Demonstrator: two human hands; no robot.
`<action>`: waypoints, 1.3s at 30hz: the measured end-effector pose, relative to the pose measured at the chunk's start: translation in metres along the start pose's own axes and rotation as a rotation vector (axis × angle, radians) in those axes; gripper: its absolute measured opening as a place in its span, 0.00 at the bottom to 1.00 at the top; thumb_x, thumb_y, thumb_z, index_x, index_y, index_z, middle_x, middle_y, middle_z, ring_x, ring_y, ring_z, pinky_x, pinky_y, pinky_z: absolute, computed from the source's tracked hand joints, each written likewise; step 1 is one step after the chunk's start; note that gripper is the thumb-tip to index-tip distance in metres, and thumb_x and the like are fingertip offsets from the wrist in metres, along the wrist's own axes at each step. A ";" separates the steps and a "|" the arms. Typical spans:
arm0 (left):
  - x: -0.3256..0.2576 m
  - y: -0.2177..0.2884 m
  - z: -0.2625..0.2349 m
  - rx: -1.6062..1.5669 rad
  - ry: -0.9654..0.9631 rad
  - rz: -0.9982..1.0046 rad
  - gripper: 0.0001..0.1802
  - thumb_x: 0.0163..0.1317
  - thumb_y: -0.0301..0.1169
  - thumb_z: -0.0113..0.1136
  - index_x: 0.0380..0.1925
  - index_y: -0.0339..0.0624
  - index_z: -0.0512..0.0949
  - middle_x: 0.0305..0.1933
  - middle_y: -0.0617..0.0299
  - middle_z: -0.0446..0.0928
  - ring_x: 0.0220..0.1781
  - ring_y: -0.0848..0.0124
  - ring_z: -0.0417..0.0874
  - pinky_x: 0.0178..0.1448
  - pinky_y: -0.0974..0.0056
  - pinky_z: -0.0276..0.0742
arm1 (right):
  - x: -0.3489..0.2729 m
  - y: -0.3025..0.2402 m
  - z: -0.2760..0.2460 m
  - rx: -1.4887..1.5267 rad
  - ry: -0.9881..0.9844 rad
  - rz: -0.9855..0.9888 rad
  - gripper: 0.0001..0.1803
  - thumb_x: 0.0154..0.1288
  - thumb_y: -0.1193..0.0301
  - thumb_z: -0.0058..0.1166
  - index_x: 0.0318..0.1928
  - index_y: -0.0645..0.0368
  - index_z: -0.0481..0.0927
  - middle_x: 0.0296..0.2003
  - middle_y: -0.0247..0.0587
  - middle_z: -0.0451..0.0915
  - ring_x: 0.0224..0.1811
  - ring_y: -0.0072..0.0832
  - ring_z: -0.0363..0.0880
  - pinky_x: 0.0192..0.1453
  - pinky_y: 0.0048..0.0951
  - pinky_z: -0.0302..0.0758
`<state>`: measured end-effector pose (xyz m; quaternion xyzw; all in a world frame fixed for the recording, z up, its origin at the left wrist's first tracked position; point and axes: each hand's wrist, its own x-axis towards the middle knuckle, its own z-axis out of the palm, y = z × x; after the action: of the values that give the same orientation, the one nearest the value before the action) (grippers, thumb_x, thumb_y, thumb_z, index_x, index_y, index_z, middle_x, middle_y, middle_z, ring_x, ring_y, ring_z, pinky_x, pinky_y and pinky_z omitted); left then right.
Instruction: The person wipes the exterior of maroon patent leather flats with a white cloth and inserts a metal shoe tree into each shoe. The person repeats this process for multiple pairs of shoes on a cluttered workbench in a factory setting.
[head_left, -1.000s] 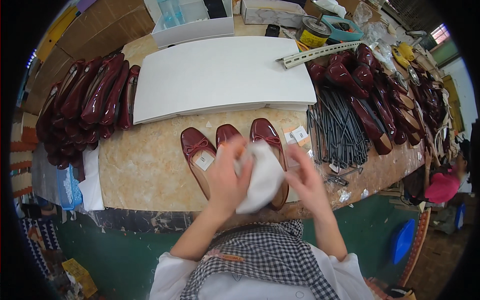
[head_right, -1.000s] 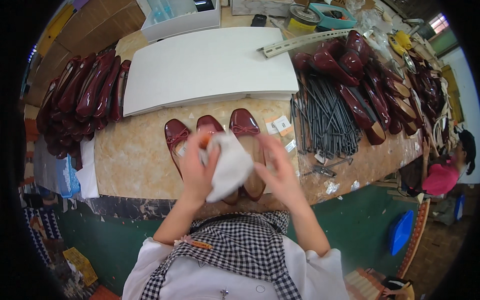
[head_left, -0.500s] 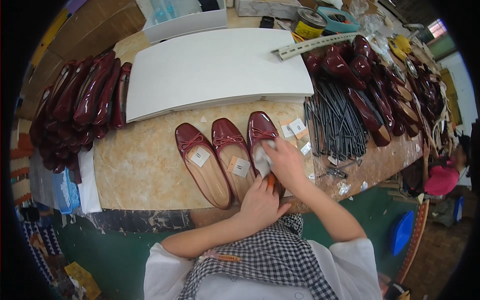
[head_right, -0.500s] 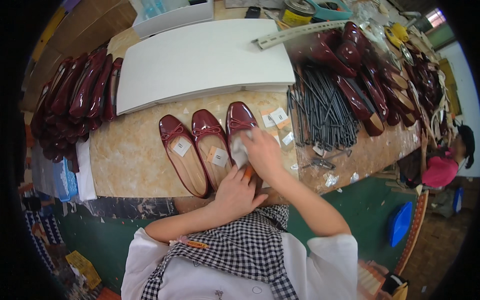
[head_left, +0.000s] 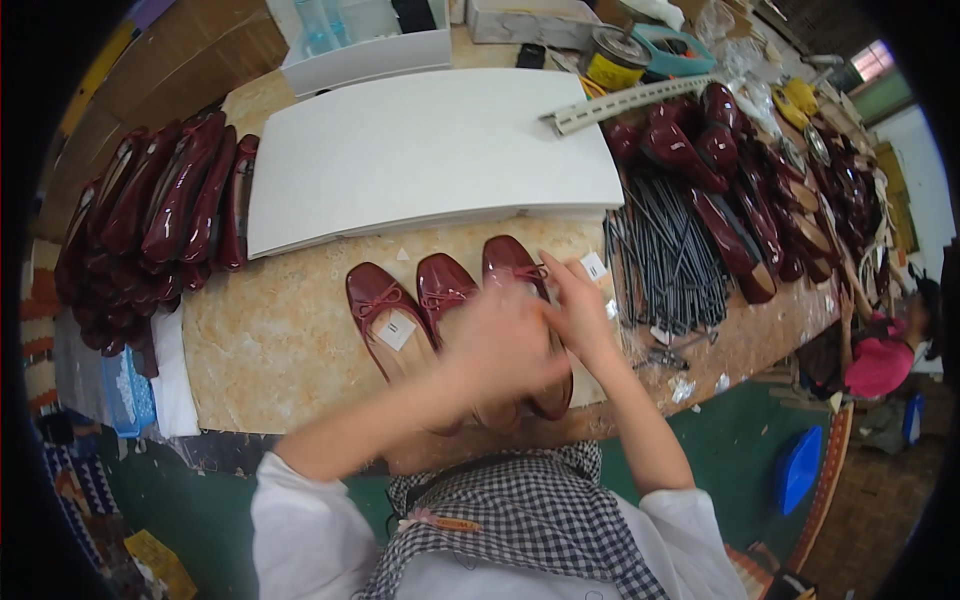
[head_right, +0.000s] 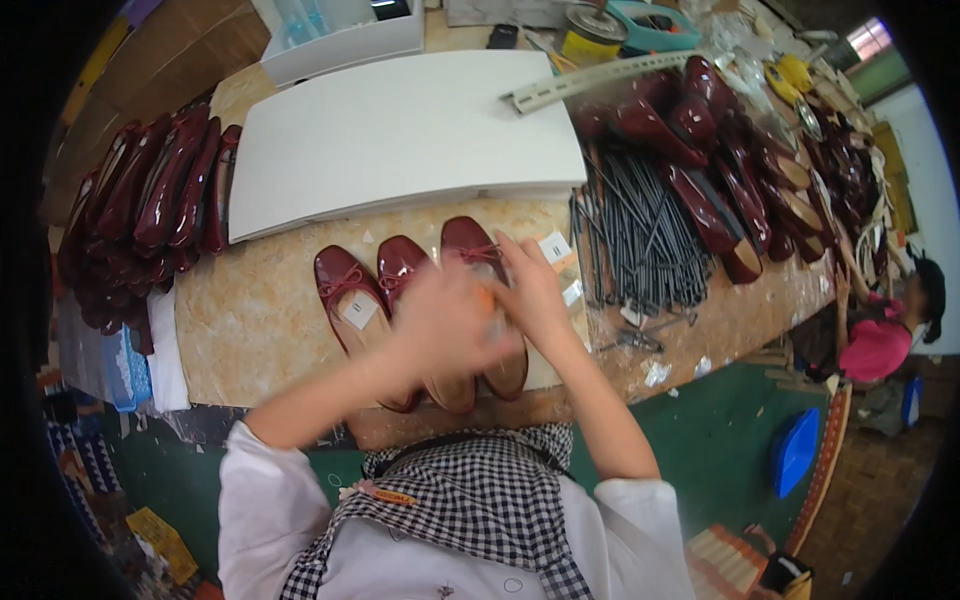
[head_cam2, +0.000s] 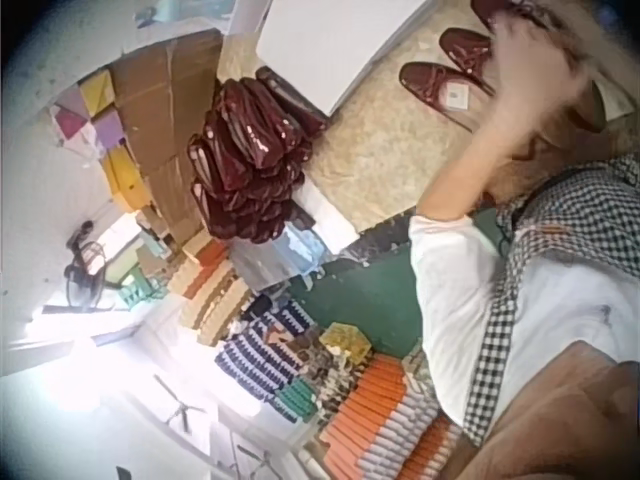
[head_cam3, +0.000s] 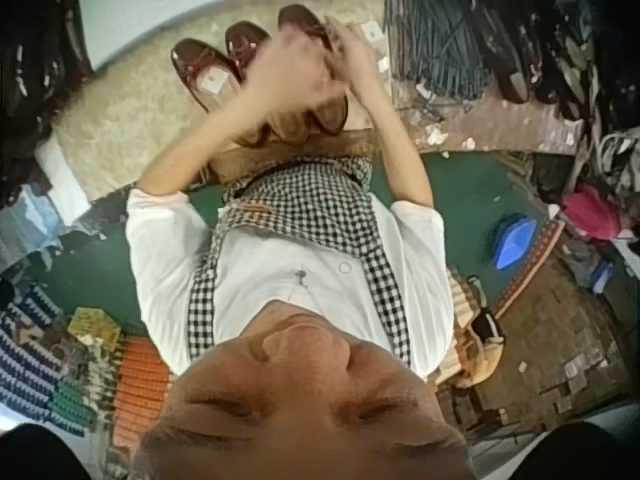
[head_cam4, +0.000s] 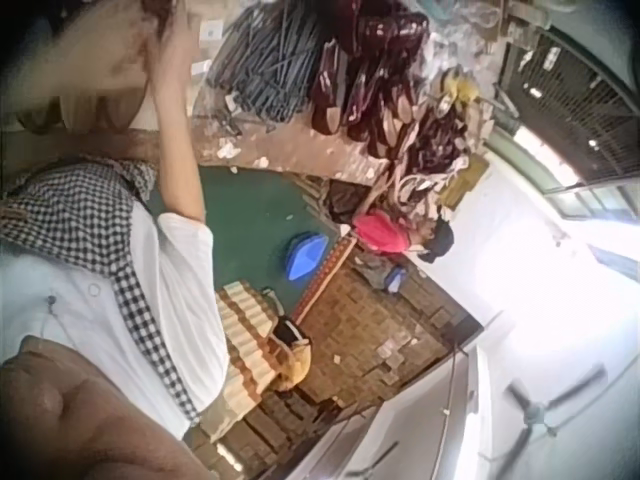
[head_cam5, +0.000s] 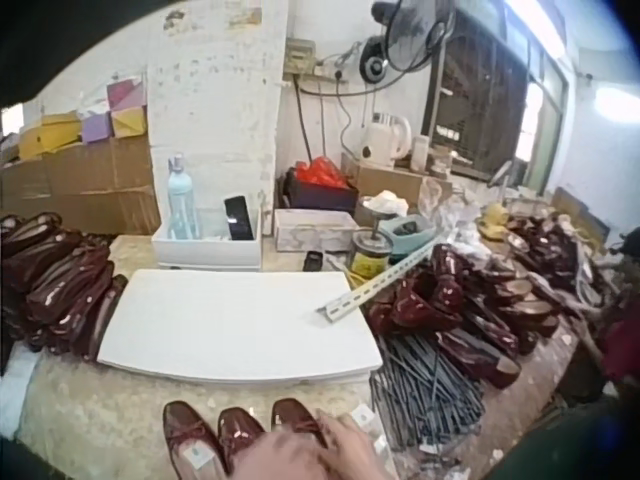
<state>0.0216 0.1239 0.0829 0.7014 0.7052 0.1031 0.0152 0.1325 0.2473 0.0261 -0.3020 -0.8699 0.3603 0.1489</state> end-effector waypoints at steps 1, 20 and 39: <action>0.039 -0.045 -0.033 -0.093 -0.237 -0.089 0.31 0.58 0.58 0.53 0.44 0.41 0.82 0.48 0.44 0.79 0.58 0.47 0.74 0.71 0.45 0.54 | -0.011 -0.012 -0.016 -0.003 -0.014 0.095 0.30 0.53 0.74 0.66 0.59 0.60 0.74 0.37 0.43 0.74 0.35 0.33 0.75 0.41 0.31 0.74; -0.042 -0.010 -0.043 -0.605 0.587 0.092 0.15 0.46 0.34 0.67 0.36 0.45 0.82 0.54 0.54 0.78 0.55 0.60 0.80 0.61 0.50 0.72 | -0.058 -0.090 -0.024 1.520 -0.162 0.748 0.32 0.69 0.69 0.51 0.71 0.57 0.58 0.65 0.45 0.66 0.63 0.33 0.71 0.62 0.35 0.74; -0.096 0.049 0.042 -0.217 0.081 -0.276 0.24 0.57 0.42 0.57 0.42 0.29 0.79 0.38 0.44 0.79 0.46 0.51 0.80 0.63 0.53 0.68 | -0.015 -0.069 0.042 -0.369 -0.206 -0.480 0.14 0.46 0.77 0.60 0.37 0.59 0.82 0.34 0.39 0.73 0.42 0.35 0.76 0.46 0.35 0.75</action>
<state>0.0781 0.0336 0.0377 0.5873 0.7795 0.2038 0.0764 0.0955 0.1769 0.0456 -0.0719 -0.9776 0.1795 0.0836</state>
